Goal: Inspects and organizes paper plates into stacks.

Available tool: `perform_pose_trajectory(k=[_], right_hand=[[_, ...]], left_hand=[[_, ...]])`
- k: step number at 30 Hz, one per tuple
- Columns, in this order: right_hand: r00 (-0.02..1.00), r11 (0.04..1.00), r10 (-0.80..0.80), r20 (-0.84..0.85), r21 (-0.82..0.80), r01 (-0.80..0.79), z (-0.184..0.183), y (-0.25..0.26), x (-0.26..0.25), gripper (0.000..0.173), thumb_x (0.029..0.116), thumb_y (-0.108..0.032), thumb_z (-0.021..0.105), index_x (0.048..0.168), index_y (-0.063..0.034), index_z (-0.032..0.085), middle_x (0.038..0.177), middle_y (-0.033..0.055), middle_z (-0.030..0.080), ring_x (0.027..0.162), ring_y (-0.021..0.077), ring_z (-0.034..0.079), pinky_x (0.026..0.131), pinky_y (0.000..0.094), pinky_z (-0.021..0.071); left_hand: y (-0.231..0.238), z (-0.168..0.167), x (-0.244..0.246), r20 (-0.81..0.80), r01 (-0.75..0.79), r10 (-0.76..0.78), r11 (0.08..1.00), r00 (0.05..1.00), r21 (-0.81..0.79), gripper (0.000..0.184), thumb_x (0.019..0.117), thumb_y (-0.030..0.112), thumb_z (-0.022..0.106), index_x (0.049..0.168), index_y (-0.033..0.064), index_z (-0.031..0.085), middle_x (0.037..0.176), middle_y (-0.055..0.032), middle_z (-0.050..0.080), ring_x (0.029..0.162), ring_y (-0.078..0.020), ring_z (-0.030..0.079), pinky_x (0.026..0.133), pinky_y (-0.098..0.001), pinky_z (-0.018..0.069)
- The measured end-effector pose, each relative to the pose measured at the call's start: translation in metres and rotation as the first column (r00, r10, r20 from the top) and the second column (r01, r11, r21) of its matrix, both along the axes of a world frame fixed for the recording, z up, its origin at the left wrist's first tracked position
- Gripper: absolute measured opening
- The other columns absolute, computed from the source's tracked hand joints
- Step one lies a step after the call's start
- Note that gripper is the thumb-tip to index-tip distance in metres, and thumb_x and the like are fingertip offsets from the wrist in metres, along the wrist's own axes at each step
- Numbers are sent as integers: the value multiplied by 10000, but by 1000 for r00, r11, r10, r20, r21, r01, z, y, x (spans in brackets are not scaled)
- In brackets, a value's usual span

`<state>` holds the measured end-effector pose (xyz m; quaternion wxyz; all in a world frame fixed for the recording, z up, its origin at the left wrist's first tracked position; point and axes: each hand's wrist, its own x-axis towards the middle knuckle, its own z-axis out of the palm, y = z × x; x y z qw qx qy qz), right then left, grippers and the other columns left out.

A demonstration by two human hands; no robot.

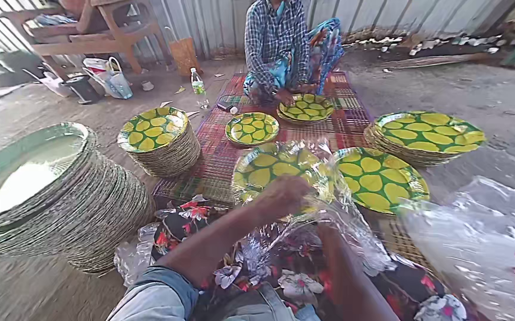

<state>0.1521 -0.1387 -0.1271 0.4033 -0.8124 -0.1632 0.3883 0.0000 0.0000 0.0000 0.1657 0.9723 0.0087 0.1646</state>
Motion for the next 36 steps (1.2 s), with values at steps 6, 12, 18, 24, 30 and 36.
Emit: perform_pose_trajectory(k=[6, 12, 18, 24, 30, 36], right_hand=[[478, 390, 876, 59, -669, -633, 43, 33, -42, 496, 1086, -351, 459, 1226, 90, 637, 1286, 320, 622, 1241, 480, 583, 1005, 674, 436], [348, 484, 867, 356, -439, -758, 68, 22, -91, 383, 1084, -288, 489, 1339, -57, 657, 1206, 226, 708, 1143, 423, 671, 983, 634, 487], [365, 623, 457, 811, 1, -782, 31, 33, -89, 302, 1003, -193, 534, 1126, -34, 761, 956, 119, 775, 835, 274, 767, 739, 459, 620], [439, 662, 436, 786, 50, -748, 22, 33, -84, 286, 1012, -183, 533, 1093, -38, 766, 918, 96, 777, 800, 238, 762, 745, 440, 620], [424, 683, 372, 826, 67, -727, 15, 29, -79, 302, 1005, -193, 520, 1111, -47, 763, 882, 84, 771, 753, 225, 756, 698, 426, 622], [452, 664, 217, 865, 209, -718, 35, 28, -85, 328, 1024, -219, 496, 1115, -52, 762, 829, 73, 762, 713, 173, 740, 678, 344, 613]], left_hand=[[193, -17, -113, -200, -674, 673, 735, 712, 77, 472, 1016, 195, 636, 1430, -10, 544, 1437, -242, 559, 1331, -414, 547, 1099, -576, 439], [327, -33, -194, -223, -928, 927, 339, 301, 157, 973, 839, 194, 834, 1578, -63, 256, 1646, -294, 238, 1555, -428, 181, 1238, -621, 158], [373, -75, -214, -241, -917, 945, 286, 222, 278, 616, 822, 36, 801, 1362, -103, 540, 1358, -323, 574, 1312, -490, 521, 1114, -636, 376], [394, -71, -224, -254, -896, 921, 359, 296, 259, 414, 867, 94, 788, 1230, -60, 666, 1319, -298, 605, 1287, -497, 536, 1030, -660, 446], [372, -69, -223, -207, -884, 922, 377, 328, 276, 276, 919, 3, 675, 1172, -108, 660, 1252, -303, 628, 1260, -479, 559, 1050, -632, 436], [320, -16, -239, -199, -872, 894, 440, 402, 215, 288, 928, 62, 696, 1169, -92, 670, 1258, -308, 630, 1262, -492, 556, 1086, -677, 386]])
